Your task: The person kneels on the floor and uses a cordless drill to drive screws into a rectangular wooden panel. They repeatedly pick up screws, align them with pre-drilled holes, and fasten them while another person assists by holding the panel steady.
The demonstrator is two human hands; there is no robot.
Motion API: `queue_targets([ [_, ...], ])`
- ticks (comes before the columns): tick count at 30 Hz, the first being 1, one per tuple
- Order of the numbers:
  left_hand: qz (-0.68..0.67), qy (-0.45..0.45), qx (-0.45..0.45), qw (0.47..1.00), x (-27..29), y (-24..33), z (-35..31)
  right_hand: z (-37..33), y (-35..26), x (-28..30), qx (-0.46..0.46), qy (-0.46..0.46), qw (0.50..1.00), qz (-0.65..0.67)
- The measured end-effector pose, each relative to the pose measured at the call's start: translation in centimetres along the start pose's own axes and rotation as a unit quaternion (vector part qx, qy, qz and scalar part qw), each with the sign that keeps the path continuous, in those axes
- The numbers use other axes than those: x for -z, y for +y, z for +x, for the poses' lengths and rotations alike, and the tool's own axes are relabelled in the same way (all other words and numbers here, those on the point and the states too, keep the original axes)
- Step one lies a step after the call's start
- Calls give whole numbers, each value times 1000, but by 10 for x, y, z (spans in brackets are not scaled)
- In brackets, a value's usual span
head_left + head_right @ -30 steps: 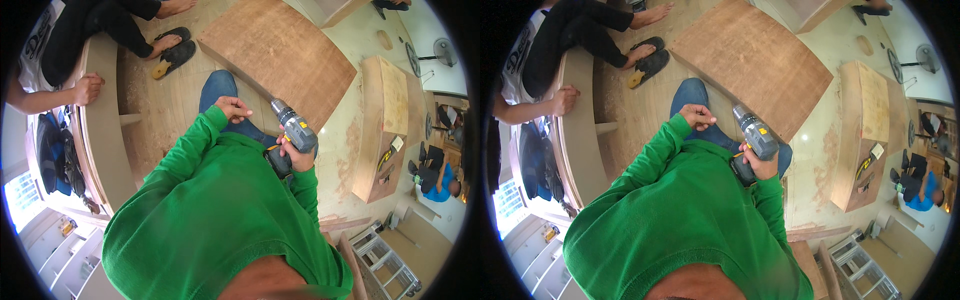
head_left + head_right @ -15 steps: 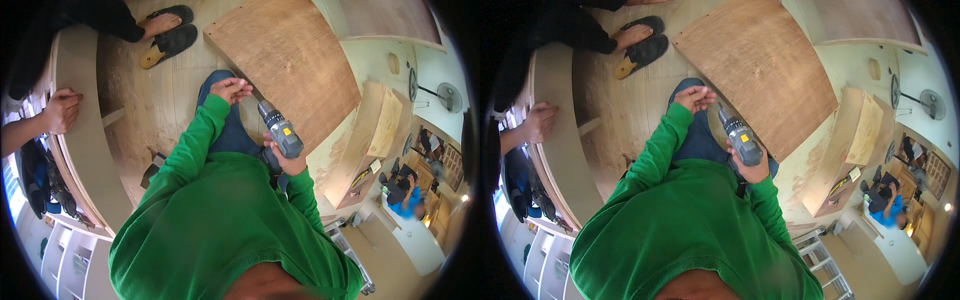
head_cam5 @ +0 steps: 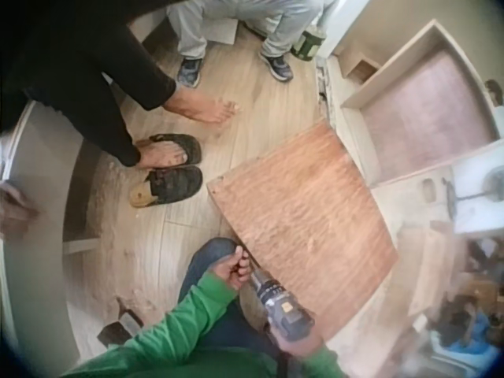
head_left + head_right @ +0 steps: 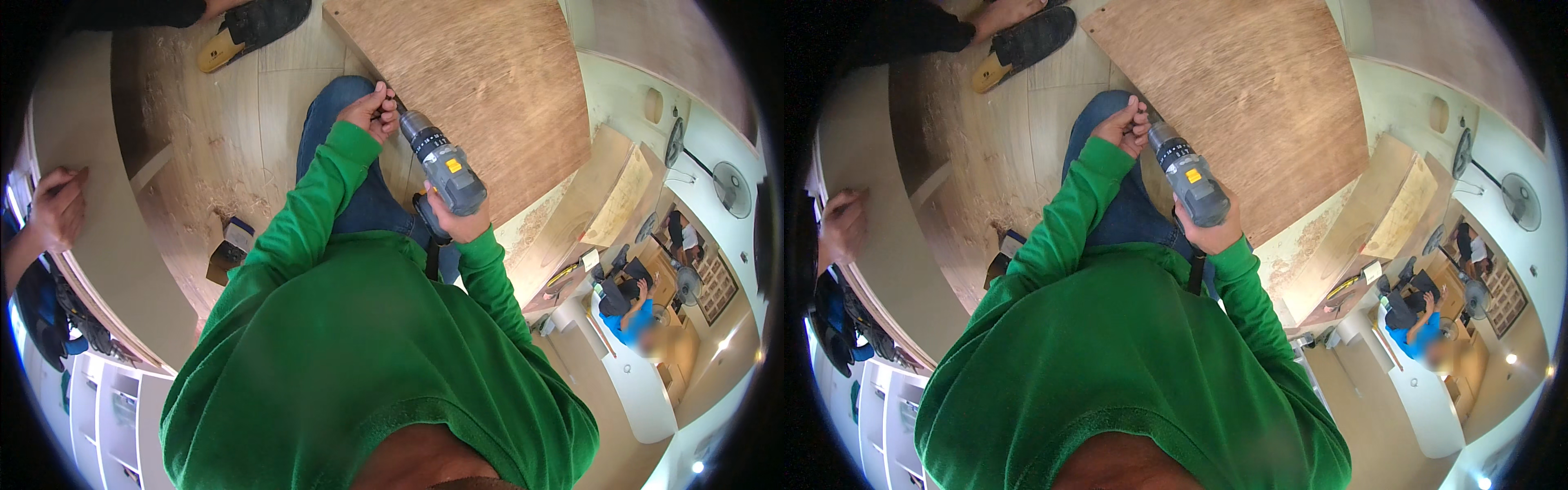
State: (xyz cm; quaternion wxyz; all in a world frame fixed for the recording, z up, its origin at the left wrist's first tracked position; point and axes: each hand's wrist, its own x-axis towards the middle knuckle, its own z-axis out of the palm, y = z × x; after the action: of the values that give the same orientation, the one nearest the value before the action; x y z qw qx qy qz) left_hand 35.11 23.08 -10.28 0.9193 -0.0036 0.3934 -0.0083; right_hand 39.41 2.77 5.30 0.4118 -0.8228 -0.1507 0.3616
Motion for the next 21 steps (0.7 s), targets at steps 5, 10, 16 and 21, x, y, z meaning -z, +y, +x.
queue_targets([
  [5,-1,12,7,1000,0,-3,7,3,10,0,-79,-6,993,86],
  [10,12,23,9,1000,-3,-3,11,8,11,-1,-76,-2,994,79],
  [16,21,5,11,1000,-2,0,12,16,8,2,-71,-15,996,57],
  [21,47,32,29,998,2,-4,18,22,3,5,-9,-16,1000,16],
])
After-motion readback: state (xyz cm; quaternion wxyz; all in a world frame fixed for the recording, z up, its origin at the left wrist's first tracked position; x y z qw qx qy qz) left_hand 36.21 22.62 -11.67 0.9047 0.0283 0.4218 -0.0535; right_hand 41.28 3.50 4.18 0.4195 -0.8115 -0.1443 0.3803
